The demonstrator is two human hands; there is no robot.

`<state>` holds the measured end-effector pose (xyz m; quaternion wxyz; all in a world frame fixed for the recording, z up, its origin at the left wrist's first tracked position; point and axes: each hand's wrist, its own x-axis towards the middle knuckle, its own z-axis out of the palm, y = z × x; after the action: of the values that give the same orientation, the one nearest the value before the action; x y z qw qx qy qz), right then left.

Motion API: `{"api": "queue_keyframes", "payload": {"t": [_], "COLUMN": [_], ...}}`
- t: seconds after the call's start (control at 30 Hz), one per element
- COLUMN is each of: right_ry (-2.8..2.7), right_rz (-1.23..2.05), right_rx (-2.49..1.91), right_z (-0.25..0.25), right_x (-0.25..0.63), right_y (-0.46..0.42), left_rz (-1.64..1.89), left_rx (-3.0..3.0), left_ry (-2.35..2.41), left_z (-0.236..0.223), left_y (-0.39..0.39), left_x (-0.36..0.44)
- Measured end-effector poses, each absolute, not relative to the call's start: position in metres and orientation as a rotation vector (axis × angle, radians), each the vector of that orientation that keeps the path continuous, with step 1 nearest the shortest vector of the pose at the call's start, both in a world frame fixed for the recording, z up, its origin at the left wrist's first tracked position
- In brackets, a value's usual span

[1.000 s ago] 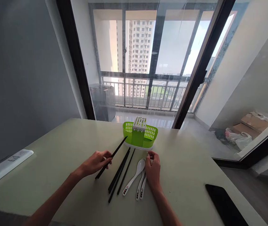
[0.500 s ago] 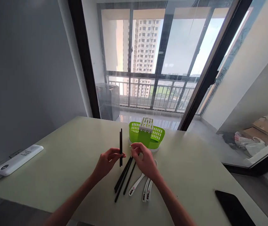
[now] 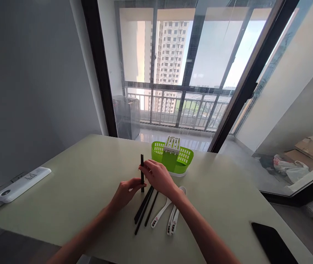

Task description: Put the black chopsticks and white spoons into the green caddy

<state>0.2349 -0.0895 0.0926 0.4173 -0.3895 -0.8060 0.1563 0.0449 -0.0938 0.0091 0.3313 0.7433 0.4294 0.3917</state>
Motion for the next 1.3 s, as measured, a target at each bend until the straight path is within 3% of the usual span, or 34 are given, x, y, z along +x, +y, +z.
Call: {"api": "queue_keyframes", "payload": {"t": [0.43, 0.7, 0.93, 1.1, 1.3], "right_ry": [-1.86, -1.602, -1.512, -1.61, -1.765], "right_rz": [0.324, 0.377, 0.059, -0.191, -0.087], "right_rx": [-1.061, -1.03, -1.073, -1.278, -1.564], "right_z": [0.118, 0.178, 0.218, 0.216, 0.185], "right_x": [0.24, 0.28, 0.307, 0.314, 0.32], "right_y": [-0.072, -0.042, -0.006, 0.022, 0.061], "left_rz": [0.896, 0.865, 0.86, 0.867, 0.825], "left_rx": [2.002, 1.754, 1.636, 1.631, 1.784], "left_ry": [1.067, 1.046, 1.082, 1.119, 1.181], "left_z": [0.008, 0.002, 0.005, 0.002, 0.005], "left_y": [-0.087, -0.058, -0.021, -0.012, -0.021], "left_x": [0.041, 0.028, -0.024, -0.052, -0.051]}}
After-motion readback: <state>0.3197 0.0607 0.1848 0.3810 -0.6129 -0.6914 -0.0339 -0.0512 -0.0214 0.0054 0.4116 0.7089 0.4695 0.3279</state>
